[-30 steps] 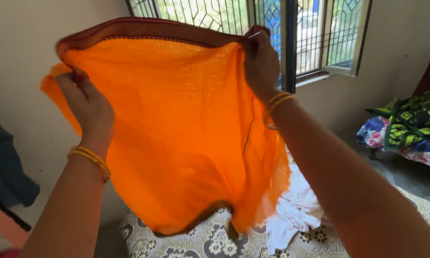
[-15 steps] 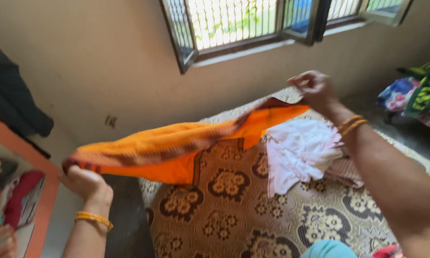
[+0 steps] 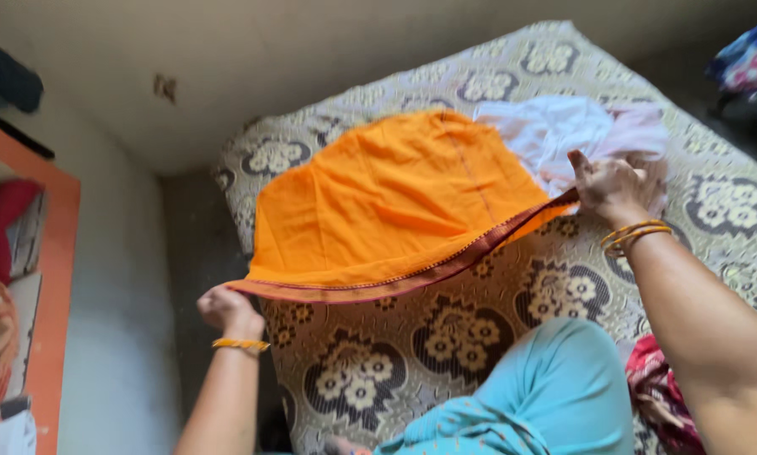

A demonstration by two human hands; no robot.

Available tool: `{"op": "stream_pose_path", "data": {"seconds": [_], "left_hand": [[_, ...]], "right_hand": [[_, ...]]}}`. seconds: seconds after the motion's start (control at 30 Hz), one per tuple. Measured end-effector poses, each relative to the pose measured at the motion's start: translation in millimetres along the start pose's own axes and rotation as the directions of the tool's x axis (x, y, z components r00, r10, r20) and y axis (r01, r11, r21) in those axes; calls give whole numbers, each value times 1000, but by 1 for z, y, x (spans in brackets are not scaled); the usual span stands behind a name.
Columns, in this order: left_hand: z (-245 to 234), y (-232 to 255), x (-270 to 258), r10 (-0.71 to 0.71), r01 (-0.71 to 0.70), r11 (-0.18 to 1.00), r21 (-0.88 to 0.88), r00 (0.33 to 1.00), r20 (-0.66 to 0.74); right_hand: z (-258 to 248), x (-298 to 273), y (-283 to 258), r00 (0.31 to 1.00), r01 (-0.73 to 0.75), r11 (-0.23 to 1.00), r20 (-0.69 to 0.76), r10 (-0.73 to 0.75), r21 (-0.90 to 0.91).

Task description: The person sits on the edge of a bed and folds cloth items one at a time. They fold an orange bordered cloth in half, smooth it flat, fold it into a rectangle, and set it on a nearby stack, then fold a pink checkered cloth and begin folding a white cloth.

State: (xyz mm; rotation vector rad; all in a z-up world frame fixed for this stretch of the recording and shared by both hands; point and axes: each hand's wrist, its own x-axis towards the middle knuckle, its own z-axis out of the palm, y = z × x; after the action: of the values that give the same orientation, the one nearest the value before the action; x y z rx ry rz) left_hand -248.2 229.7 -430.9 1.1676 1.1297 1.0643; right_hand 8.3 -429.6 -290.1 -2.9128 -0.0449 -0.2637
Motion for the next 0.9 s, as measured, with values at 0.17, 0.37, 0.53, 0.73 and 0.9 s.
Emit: {"op": "stream_pose_path", "data": {"seconds": [0.17, 0.37, 0.53, 0.73, 0.9], "left_hand": [[-24, -52, -41, -88, 87, 996, 12, 995, 44], [-63, -73, -67, -679, 682, 726, -91, 731, 63], [-68, -45, -84, -565, 573, 815, -89, 819, 99], [-37, -8, -103, -206, 216, 969, 118, 974, -90], [-28, -19, -105, 284, -203, 894, 400, 946, -154]], "right_hand": [[39, -67, 13, 977, -191, 980, 113, 183, 58], [105, -102, 59, 863, -419, 906, 285, 417, -58], [152, -105, 100, 758, -516, 854, 428, 492, -67], [170, -109, 123, 671, -515, 842, 537, 511, -158], [170, -120, 130, 612, -451, 857, 613, 500, -249]]}}
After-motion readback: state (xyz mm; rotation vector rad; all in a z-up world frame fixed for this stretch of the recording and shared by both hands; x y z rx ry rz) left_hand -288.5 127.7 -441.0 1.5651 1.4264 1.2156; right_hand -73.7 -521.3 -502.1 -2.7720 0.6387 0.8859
